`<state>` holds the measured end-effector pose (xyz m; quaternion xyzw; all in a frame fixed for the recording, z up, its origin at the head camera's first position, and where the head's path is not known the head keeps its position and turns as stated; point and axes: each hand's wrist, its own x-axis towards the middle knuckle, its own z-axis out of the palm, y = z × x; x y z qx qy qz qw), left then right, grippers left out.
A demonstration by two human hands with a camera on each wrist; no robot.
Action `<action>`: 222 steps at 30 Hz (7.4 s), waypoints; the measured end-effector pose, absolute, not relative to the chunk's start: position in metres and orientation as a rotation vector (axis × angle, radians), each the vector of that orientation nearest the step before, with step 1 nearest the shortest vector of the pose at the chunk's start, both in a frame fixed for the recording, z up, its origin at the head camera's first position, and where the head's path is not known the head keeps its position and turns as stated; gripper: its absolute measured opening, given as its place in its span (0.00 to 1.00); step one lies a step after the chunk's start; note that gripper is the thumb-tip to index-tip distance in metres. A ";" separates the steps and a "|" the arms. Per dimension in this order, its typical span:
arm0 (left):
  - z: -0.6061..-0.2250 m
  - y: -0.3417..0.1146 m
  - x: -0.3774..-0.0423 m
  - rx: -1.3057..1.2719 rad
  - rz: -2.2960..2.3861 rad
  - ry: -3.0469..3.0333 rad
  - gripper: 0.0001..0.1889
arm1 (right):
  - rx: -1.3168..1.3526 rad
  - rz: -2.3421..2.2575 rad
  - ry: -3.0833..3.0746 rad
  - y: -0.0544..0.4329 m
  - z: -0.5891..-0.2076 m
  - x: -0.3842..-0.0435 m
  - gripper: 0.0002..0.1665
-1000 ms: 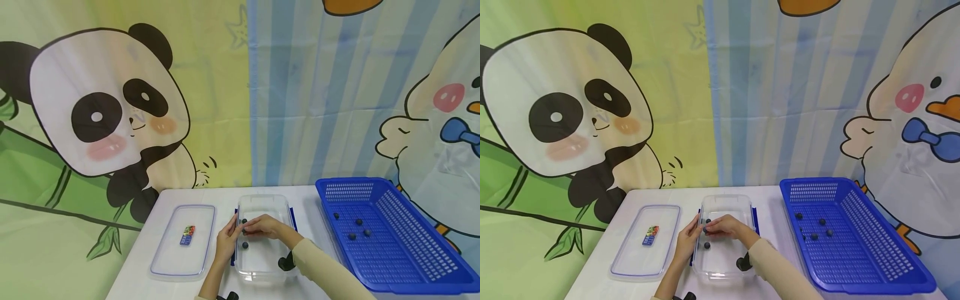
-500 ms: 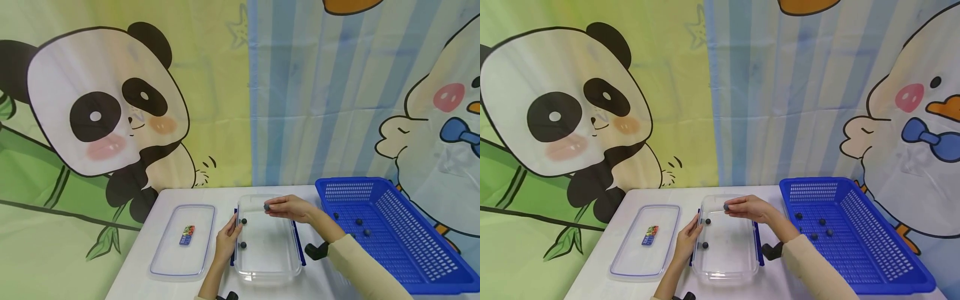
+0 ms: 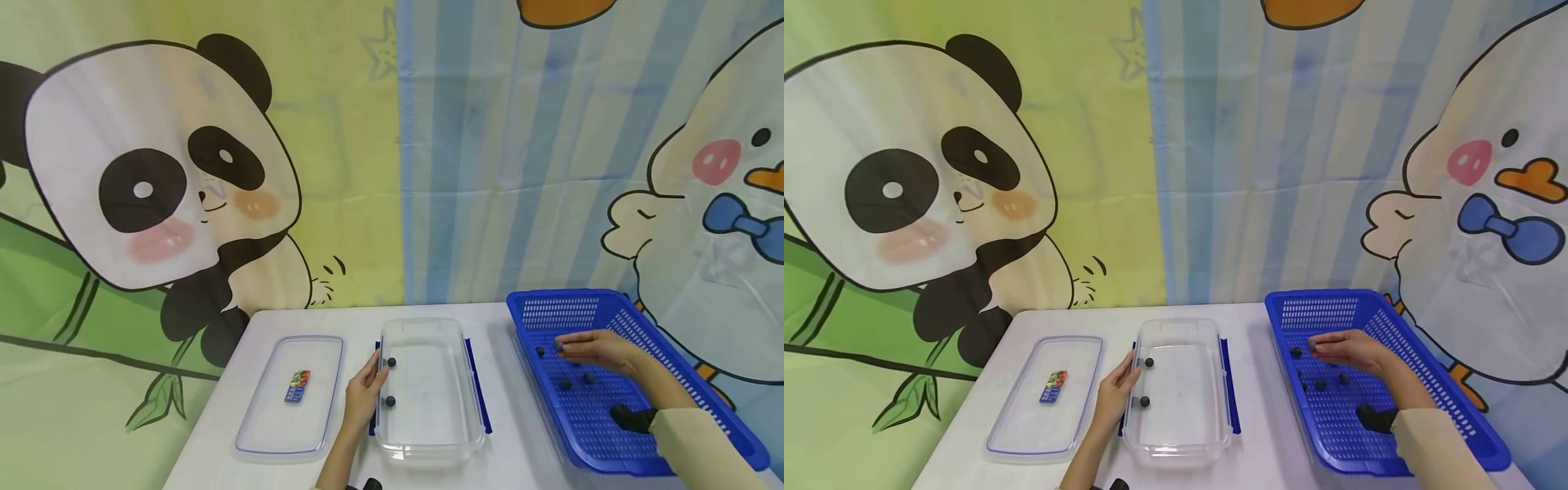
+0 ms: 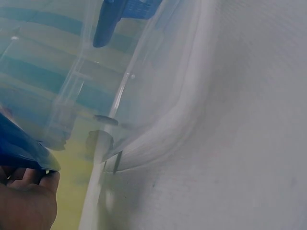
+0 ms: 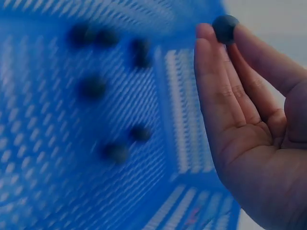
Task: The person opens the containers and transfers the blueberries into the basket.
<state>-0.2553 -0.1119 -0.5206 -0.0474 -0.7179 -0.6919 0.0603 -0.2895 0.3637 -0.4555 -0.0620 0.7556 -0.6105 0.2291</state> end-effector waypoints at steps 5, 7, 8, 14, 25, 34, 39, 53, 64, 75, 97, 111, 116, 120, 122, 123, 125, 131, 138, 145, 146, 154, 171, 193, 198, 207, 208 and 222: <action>-0.521 -0.113 -0.255 -0.134 -2.117 -2.156 0.28 | -0.139 -1.674 2.021 0.386 -0.479 -0.288 0.21; -0.521 -0.112 -0.255 -0.132 -2.137 -2.145 0.28 | -0.142 -1.683 1.999 0.389 -0.485 -0.288 0.21; -0.521 -0.112 -0.255 -0.130 -2.145 -2.142 0.28 | -0.127 -1.695 1.985 0.390 -0.487 -0.288 0.20; -0.522 -0.111 -0.256 -0.113 -2.127 -2.165 0.28 | -0.079 -1.743 1.905 0.392 -0.495 -0.291 0.19; -0.522 -0.112 -0.257 -0.116 -2.129 -2.158 0.27 | -0.106 -1.772 1.863 0.395 -0.493 -0.290 0.23; -0.522 -0.111 -0.257 -0.123 -2.140 -2.139 0.27 | -0.218 -1.828 1.869 0.361 -0.463 -0.295 0.29; -0.522 -0.113 -0.258 -0.120 -2.147 -2.126 0.27 | -0.297 -1.860 1.827 0.301 -0.435 -0.303 0.25; -0.524 -0.110 -0.260 -0.157 -2.138 -2.142 0.28 | -0.293 -1.769 1.710 0.113 -0.442 -0.310 0.22; -0.520 -0.113 -0.257 -0.209 -2.114 -2.158 0.28 | -0.207 -1.713 1.767 0.063 -0.489 -0.319 0.16; -0.523 -0.113 -0.259 -0.211 -2.132 -2.155 0.27 | -0.089 -1.594 1.890 0.052 -0.511 -0.316 0.11; -0.526 -0.114 -0.260 -0.177 -2.137 -2.146 0.28 | 0.002 -1.512 1.796 0.050 -0.516 -0.313 0.09; -0.524 -0.115 -0.260 -0.204 -2.128 -2.159 0.28 | -0.070 -1.495 1.801 0.047 -0.511 -0.310 0.09; -0.524 -0.115 -0.259 -0.209 -2.128 -2.155 0.27 | -0.123 -1.494 1.761 0.047 -0.513 -0.312 0.09; -0.525 -0.115 -0.259 -0.235 -2.132 -2.145 0.28 | -0.144 -1.492 1.755 0.049 -0.514 -0.313 0.09; -0.530 -0.115 -0.262 -0.234 -2.149 -2.133 0.28 | -0.150 -1.487 1.759 0.050 -0.513 -0.313 0.09; -0.533 -0.115 -0.264 -0.229 -2.157 -2.127 0.29 | -0.154 -1.485 1.762 0.050 -0.513 -0.313 0.09; -0.540 -0.115 -0.268 -0.207 -2.151 -2.127 0.29 | -0.163 -1.488 1.765 0.050 -0.511 -0.314 0.10; -0.552 -0.114 -0.273 -0.175 -2.108 -2.125 0.28 | -0.213 -1.527 1.752 0.052 -0.501 -0.317 0.10; -0.555 -0.114 -0.274 -0.176 -2.086 -2.120 0.26 | -0.261 -1.611 1.704 0.075 -0.472 -0.323 0.14; -0.555 -0.114 -0.275 -0.156 -2.097 -2.116 0.26 | -0.354 -1.716 1.688 0.133 -0.443 -0.330 0.21; -0.555 -0.114 -0.275 -0.155 -2.101 -2.115 0.26 | -0.365 -1.728 1.694 0.145 -0.441 -0.330 0.21; -0.550 -0.113 -0.273 -0.138 -2.115 -2.124 0.27 | -0.276 -1.857 1.771 0.256 -0.435 -0.317 0.16; -0.525 -0.111 -0.259 -0.153 -2.141 -2.135 0.26 | -0.024 -1.899 1.783 0.385 -0.484 -0.289 0.16; -0.553 -0.113 -0.275 -0.151 -2.130 -2.094 0.30 | 0.123 -1.842 1.991 0.384 -0.493 -0.290 0.22; -0.554 -0.113 -0.275 -0.170 -2.113 -2.090 0.30 | 0.129 -1.929 1.937 0.378 -0.485 -0.292 0.23; -0.553 -0.113 -0.274 -0.160 -2.123 -2.083 0.30 | 0.014 -2.142 1.724 0.313 -0.426 -0.306 0.21; -0.553 -0.113 -0.274 -0.160 -2.124 -2.081 0.30 | -0.004 -2.137 1.738 0.300 -0.419 -0.308 0.23; -0.552 -0.112 -0.274 -0.150 -2.144 -2.070 0.27 | -0.153 -1.902 1.898 0.109 -0.429 -0.334 0.18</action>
